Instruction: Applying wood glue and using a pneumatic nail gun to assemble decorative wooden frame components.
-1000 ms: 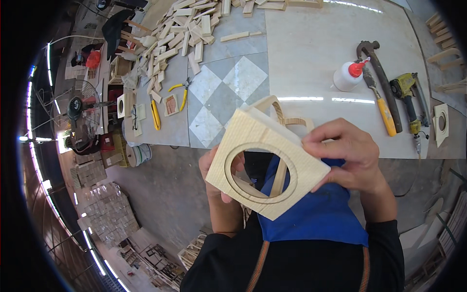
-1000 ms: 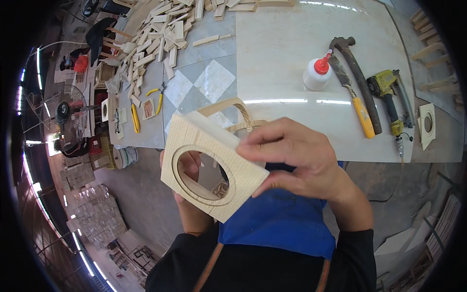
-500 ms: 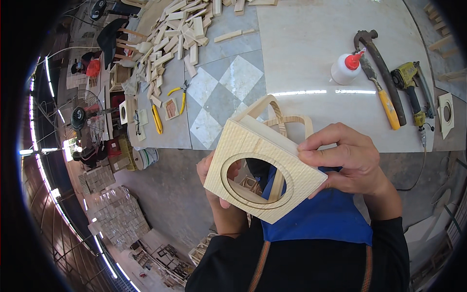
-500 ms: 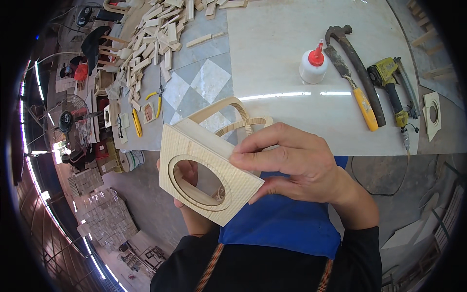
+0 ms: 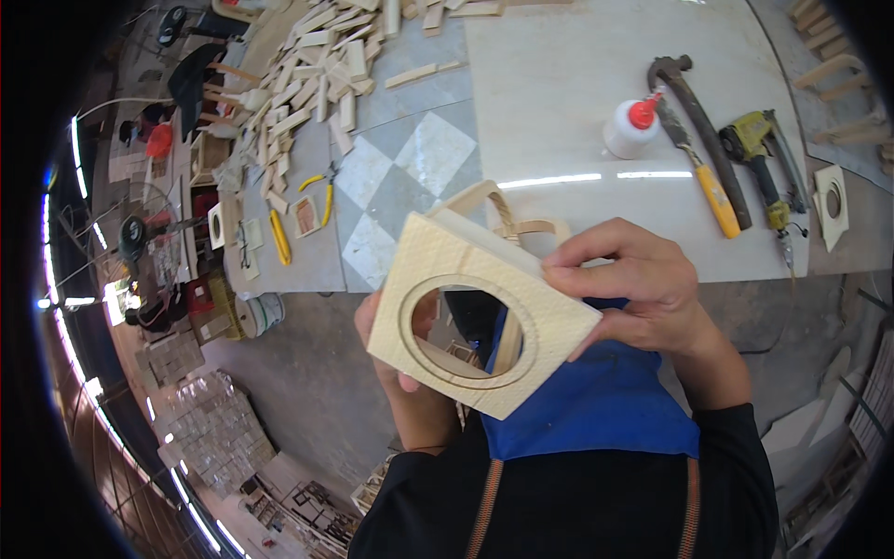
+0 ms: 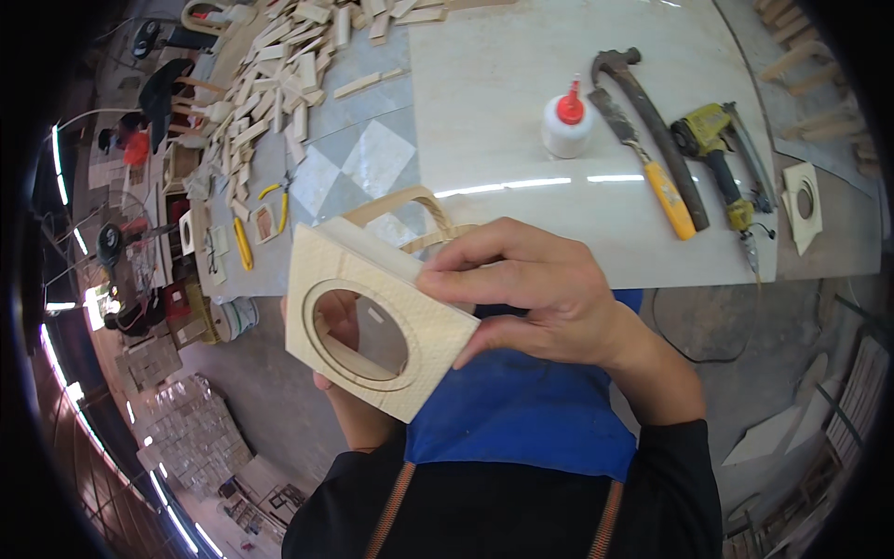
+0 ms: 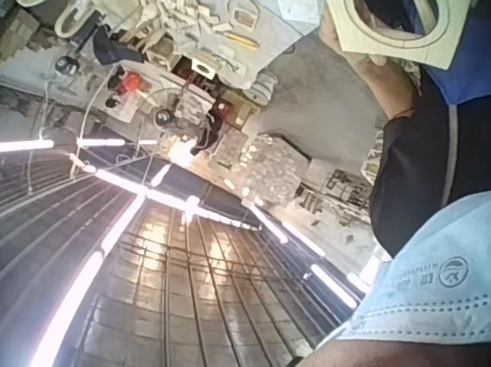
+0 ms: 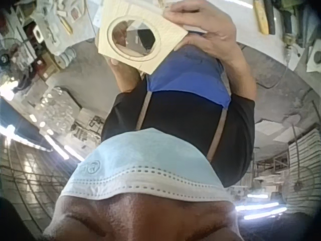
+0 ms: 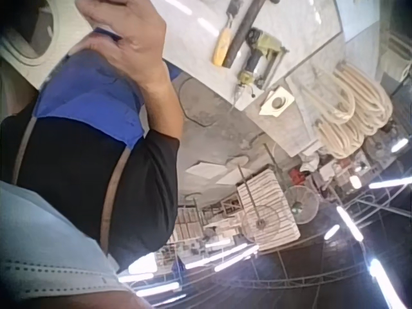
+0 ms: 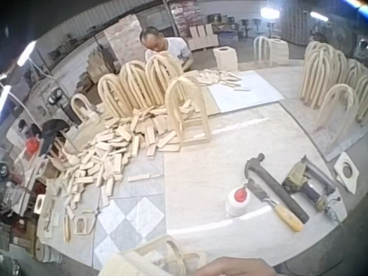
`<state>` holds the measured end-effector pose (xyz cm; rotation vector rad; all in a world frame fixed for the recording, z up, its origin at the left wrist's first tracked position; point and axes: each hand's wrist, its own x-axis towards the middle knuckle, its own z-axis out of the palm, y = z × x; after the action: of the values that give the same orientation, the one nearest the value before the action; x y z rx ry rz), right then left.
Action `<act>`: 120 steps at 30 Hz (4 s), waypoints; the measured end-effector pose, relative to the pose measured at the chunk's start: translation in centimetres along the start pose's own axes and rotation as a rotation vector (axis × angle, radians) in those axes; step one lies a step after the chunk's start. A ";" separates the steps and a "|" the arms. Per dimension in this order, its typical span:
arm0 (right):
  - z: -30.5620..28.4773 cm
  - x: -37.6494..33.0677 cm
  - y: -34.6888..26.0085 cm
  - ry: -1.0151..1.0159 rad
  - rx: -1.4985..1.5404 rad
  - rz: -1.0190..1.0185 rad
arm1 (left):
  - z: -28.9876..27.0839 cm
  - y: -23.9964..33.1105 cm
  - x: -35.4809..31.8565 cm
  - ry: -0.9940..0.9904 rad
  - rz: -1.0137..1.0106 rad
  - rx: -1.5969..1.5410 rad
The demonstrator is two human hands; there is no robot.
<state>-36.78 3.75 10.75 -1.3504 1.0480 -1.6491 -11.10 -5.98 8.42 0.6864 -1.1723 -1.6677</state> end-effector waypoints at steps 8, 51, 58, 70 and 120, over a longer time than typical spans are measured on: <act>-0.1 -0.4 0.3 0.009 0.037 -0.013 | 3.1 1.5 1.4 -0.054 0.018 0.118; -19.1 -3.1 -8.1 0.576 -0.973 0.910 | 2.8 0.5 2.4 -0.224 0.158 0.108; -11.0 0.3 -18.6 0.108 -0.278 0.682 | 3.9 0.7 3.0 -0.297 0.206 0.261; -1.5 1.6 -18.3 -0.112 -0.575 0.365 | 3.9 0.0 2.2 -0.293 0.260 0.251; 2.5 9.4 -19.2 -0.135 -0.924 1.004 | 3.0 -2.0 3.3 0.131 0.563 0.272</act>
<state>-36.80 2.25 32.20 -1.0638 2.0670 -0.2991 -15.72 -7.70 7.96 0.5519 -1.3569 -0.9920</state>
